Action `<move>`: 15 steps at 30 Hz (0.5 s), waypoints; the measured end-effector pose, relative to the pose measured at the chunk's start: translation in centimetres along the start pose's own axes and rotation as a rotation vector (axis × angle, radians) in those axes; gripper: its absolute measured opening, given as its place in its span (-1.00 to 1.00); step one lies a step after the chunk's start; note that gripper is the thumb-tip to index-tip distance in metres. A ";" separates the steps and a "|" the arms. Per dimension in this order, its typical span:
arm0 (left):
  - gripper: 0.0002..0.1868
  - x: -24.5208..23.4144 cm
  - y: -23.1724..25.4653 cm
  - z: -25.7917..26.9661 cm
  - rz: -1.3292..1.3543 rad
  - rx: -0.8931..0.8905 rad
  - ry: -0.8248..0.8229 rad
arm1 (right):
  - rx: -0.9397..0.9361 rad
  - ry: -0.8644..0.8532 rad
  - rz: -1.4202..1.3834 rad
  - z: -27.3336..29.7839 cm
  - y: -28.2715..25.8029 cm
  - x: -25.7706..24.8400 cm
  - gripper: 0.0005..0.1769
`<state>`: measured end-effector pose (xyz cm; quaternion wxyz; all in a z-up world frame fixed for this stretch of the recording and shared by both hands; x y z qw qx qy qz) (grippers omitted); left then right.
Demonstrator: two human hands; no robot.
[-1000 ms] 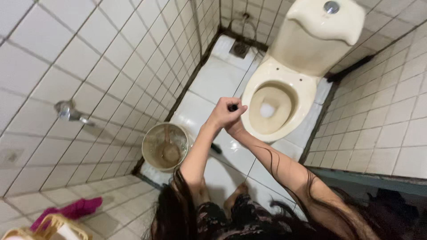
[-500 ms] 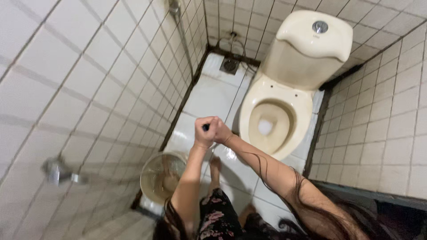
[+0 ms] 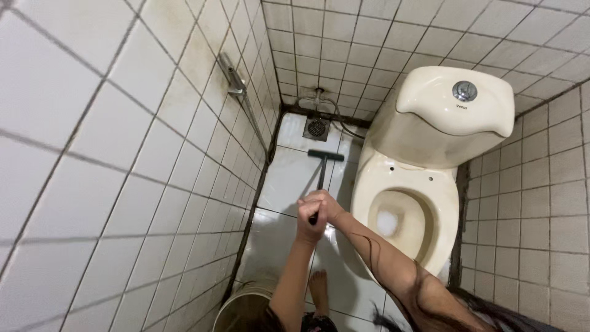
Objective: The person uses a squeegee to push water across the tiled floor around a toilet, then pours water from a bucket into the toilet bowl and continues squeegeeing the floor. The person repeatedly moves water toward the drain and refills the bucket from a wall tap.
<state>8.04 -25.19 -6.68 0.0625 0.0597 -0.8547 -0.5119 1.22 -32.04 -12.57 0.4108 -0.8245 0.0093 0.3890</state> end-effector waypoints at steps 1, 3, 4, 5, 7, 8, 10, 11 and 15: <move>-0.61 -0.2 -1.6 0.2 -0.026 -0.122 -0.029 | 0.042 -0.016 0.001 0.0 0.5 0.7 -0.56; -0.60 -1.6 -2.5 -0.7 -0.001 -0.093 0.018 | 0.051 -0.098 0.115 -1.3 1.0 2.0 -0.74; -0.59 -2.4 -2.6 -1.7 0.006 -0.071 0.043 | 0.048 -0.137 0.172 -2.4 1.3 2.5 -0.82; -0.62 -2.4 -2.2 -2.8 0.010 -0.019 0.006 | -0.020 -0.101 0.181 -3.6 1.2 2.2 -0.83; -0.66 -2.1 -0.6 -4.1 0.022 0.064 -0.075 | -0.139 -0.035 0.193 -4.5 0.8 1.5 -0.81; -0.70 -1.7 1.0 -4.3 -0.008 0.154 -0.027 | -0.132 -0.091 0.104 -4.1 1.2 1.1 -0.85; -0.78 -0.4 4.4 -5.4 -0.063 0.338 0.071 | -0.122 -0.201 -0.070 -3.4 2.0 0.3 -0.86; -0.82 0.8 5.3 -6.3 -0.001 0.268 -0.030 | -0.106 -0.096 -0.155 -2.9 2.2 -1.1 -0.89; -0.76 3.9 9.5 -6.8 0.174 -0.004 -0.359 | 0.020 0.235 -0.417 1.8 0.6 -3.2 -0.87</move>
Point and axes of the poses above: each hand's wrist, its own z-axis away from the middle knuckle, its own x-axis out of the palm, y = z × x, the point moved 7 cm from there along -z, towards the middle knuckle, and after that the axes turned 14 degrees about z, right-handed, at the moved point
